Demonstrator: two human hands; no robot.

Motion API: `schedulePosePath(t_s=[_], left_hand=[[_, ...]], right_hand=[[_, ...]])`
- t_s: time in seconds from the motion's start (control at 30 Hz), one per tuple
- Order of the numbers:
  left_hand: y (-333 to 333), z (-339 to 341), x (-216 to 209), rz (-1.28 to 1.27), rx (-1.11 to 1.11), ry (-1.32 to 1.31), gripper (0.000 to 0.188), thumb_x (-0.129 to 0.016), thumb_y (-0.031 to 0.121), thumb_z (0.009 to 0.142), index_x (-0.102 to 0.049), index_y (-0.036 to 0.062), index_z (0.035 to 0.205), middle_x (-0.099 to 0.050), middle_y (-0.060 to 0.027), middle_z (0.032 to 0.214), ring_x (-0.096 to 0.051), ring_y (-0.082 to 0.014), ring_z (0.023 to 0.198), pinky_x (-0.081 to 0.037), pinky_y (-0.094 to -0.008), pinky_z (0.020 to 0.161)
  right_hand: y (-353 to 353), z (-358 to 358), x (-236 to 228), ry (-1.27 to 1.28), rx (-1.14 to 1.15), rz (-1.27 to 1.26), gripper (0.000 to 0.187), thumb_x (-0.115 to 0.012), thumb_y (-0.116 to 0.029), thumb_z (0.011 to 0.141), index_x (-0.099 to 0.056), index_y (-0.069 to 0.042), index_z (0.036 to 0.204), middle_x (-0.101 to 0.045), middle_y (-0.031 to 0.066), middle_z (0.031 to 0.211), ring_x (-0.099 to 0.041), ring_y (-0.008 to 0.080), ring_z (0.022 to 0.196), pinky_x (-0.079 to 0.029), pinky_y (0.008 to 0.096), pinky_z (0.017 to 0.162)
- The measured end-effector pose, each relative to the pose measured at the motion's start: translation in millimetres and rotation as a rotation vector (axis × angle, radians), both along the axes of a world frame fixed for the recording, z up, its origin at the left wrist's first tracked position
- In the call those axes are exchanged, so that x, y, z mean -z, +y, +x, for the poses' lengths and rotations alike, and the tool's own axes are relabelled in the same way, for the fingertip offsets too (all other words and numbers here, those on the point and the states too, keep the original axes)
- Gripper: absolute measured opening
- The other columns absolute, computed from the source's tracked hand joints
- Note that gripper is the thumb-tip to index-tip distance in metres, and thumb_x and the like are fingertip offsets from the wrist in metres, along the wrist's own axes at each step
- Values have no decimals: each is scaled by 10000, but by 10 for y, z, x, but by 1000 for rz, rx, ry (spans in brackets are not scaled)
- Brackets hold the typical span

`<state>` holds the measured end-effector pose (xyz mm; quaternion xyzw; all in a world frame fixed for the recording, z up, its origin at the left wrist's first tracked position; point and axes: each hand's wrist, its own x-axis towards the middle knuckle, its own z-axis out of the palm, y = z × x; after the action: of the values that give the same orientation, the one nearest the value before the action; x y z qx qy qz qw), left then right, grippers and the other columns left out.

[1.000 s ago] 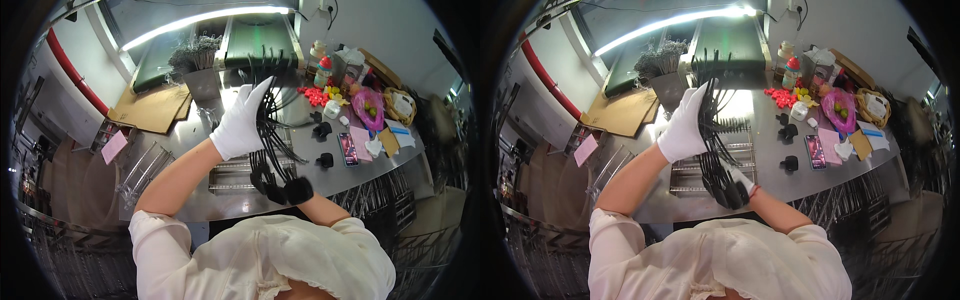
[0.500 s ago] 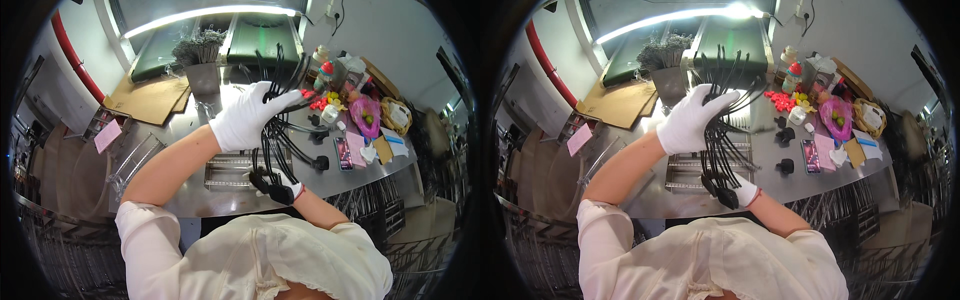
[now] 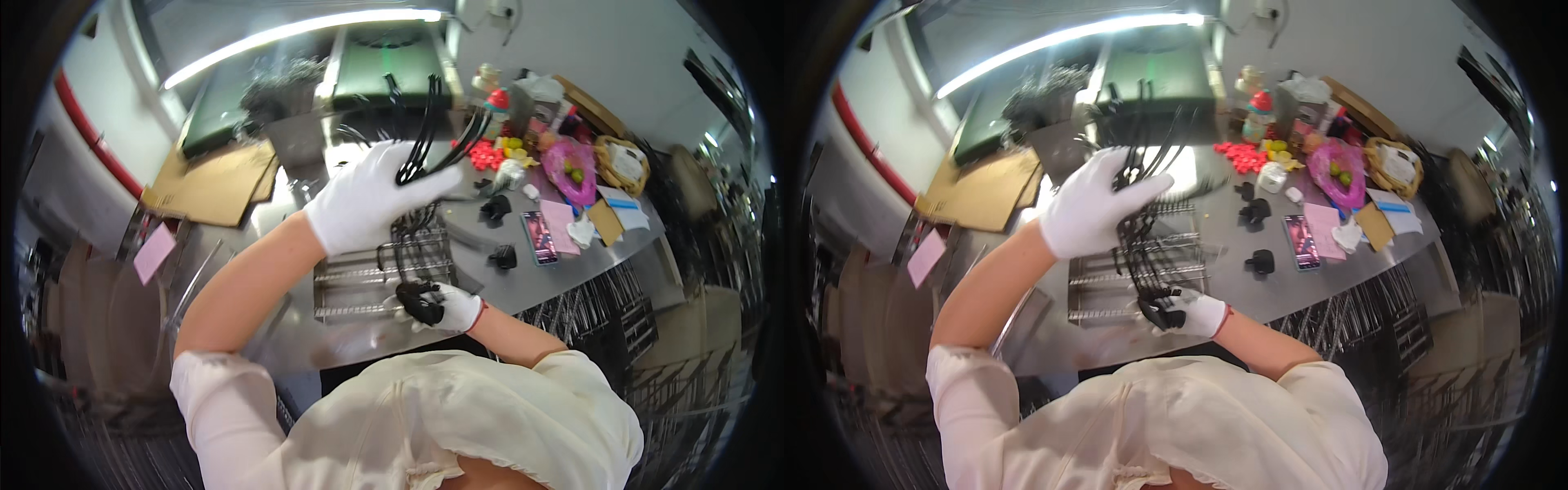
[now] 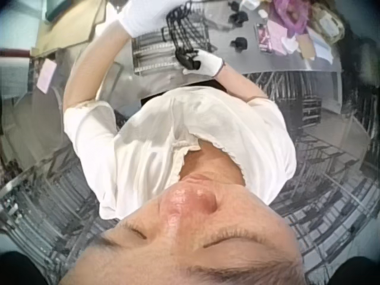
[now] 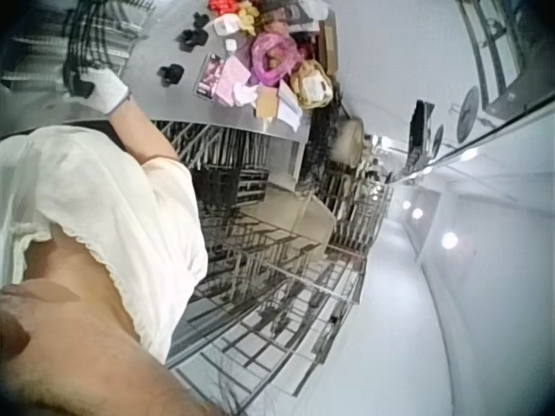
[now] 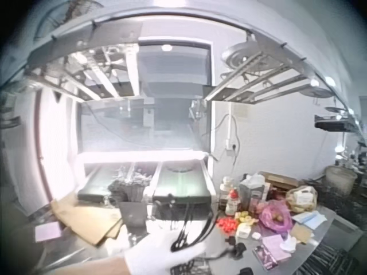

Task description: The person assembles black plastic hanger components onto metal racks. They repeatedly pick up hanger parts, attach them to the rack slots, and place completed racks aside. The process is repeated multiple times with consistent hand movements.

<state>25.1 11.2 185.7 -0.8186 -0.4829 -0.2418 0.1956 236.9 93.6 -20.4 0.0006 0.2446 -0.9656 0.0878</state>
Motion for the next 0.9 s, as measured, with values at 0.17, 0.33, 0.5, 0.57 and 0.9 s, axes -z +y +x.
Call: schedulePosePath(t_s=[0.17, 0.33, 0.5, 0.57, 0.9], left_hand=[[70, 117, 252, 113, 135, 335, 664, -687, 161, 810, -585, 457, 1396, -576, -216, 1121, -616, -397, 819, -550, -439, 696], [33, 244, 500, -336, -203, -87, 727, -737, 95, 759, -491, 48, 1441, -611, -214, 1182, -625, -384, 964, -539, -469, 875], [282, 143, 223, -522, -229, -981, 661, -681, 183, 867, -463, 21, 1469, -570, -206, 1306, -578, -340, 1121, -471, -428, 988], [538, 131, -104, -437, -47, -1379, 641, -659, 217, 910, -451, 10, 1481, -554, -203, 1356, -560, -322, 1183, -443, -411, 1034], [1704, 1657, -604, -237, 325, -978, 452, -555, 332, 1042, -583, -28, 1313, -653, -180, 1234, -616, -262, 1121, -454, -363, 1006]], right_hand=[[29, 120, -15, 460, 151, 1273, 449, -523, -229, 1031, -481, -82, 1453, -596, 129, 1346, -598, 256, 1213, -497, 442, 1041], [-458, -55, 114, 317, 670, 1860, 514, -768, -152, 817, -560, -54, 1277, -584, 122, 1189, -610, 273, 1079, -511, 418, 933], [-306, 193, 22, -185, 493, 520, 518, -712, -101, 931, -518, -102, 1411, -627, 48, 1142, -639, 159, 1056, -578, 350, 896], [-233, 145, 233, -235, 426, 32, 449, -704, -125, 973, -526, -113, 1385, -638, 31, 1149, -656, 140, 998, -592, 341, 852], [-163, -18, 211, -47, 416, 299, 311, -734, -173, 942, -610, -86, 1214, -635, 81, 1039, -635, 204, 935, -562, 364, 787]])
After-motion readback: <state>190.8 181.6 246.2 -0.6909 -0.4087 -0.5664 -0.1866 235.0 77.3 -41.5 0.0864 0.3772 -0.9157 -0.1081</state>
